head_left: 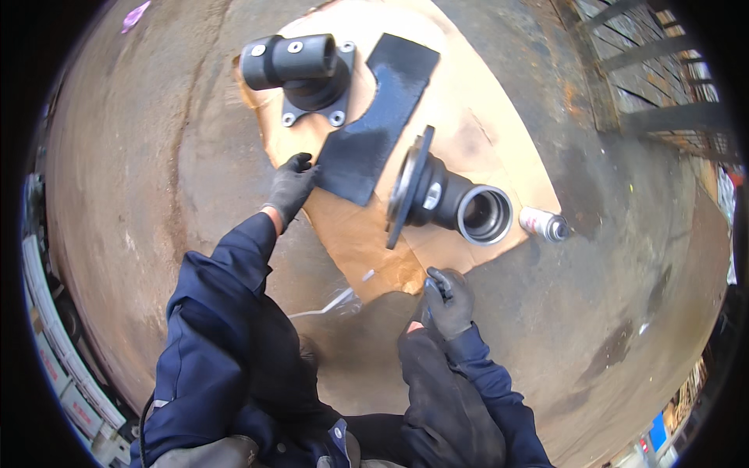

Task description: The person places two metal pipe fittings and a flat metal piece on a cardboard sheet on the ground. They then use a spray can to apply black paint to each item, rotating them to cover all sides. The person repeats the spraying on the flat piece and the fittings multiple times before setting the can down.

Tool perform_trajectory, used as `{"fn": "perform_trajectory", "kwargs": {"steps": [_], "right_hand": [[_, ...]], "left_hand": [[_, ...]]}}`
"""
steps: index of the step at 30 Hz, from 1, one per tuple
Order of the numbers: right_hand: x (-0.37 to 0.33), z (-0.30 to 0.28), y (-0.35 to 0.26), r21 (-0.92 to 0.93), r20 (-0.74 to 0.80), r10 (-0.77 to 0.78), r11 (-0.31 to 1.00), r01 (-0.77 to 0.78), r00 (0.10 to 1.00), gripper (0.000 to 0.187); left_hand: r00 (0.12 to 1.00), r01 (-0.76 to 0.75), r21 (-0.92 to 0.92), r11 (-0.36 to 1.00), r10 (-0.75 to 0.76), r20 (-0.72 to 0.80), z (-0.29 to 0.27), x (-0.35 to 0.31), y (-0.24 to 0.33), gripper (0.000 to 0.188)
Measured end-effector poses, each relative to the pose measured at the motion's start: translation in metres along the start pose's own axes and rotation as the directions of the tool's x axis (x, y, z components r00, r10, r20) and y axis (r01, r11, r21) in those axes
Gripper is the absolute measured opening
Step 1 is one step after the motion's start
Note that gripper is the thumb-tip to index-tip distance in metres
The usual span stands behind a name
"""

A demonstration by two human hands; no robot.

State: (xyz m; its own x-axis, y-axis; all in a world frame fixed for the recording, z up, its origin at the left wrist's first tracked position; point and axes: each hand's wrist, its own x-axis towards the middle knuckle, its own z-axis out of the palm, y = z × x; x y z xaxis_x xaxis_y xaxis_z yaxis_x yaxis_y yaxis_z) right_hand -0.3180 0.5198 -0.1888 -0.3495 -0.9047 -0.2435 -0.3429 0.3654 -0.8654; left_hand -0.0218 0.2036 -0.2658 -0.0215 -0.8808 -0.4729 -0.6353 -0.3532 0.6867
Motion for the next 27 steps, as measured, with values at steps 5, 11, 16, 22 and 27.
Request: {"fn": "perform_trajectory", "kwargs": {"steps": [5,11,16,22,27], "right_hand": [[-0.023,0.032,0.048,0.174,0.249,0.305,0.920,-0.352,0.919,0.027],[-0.032,0.037,0.094,0.129,0.041,0.173,0.976,-0.177,0.984,0.022],[-0.033,0.031,0.098,0.212,0.170,0.302,0.919,-0.334,0.938,0.023],[-0.028,0.017,0.106,0.049,0.256,0.291,0.948,-0.313,0.922,0.023],[-0.017,0.016,0.121,-0.146,0.232,0.162,0.981,-0.130,0.959,0.020]], "left_hand": [[0.997,0.025,-0.086,0.996,-0.031,-0.069,-0.014,-0.001,0.018,0.053],[0.995,0.050,0.036,0.998,-0.052,0.082,-0.030,-0.019,0.038,0.048],[0.995,0.015,0.093,0.996,-0.023,0.094,-0.026,-0.020,0.051,0.040],[0.998,0.039,-0.020,0.999,-0.038,0.045,-0.023,-0.021,0.049,0.038],[0.998,-0.009,-0.043,0.999,0.011,0.057,-0.028,-0.027,0.054,0.041]]}}
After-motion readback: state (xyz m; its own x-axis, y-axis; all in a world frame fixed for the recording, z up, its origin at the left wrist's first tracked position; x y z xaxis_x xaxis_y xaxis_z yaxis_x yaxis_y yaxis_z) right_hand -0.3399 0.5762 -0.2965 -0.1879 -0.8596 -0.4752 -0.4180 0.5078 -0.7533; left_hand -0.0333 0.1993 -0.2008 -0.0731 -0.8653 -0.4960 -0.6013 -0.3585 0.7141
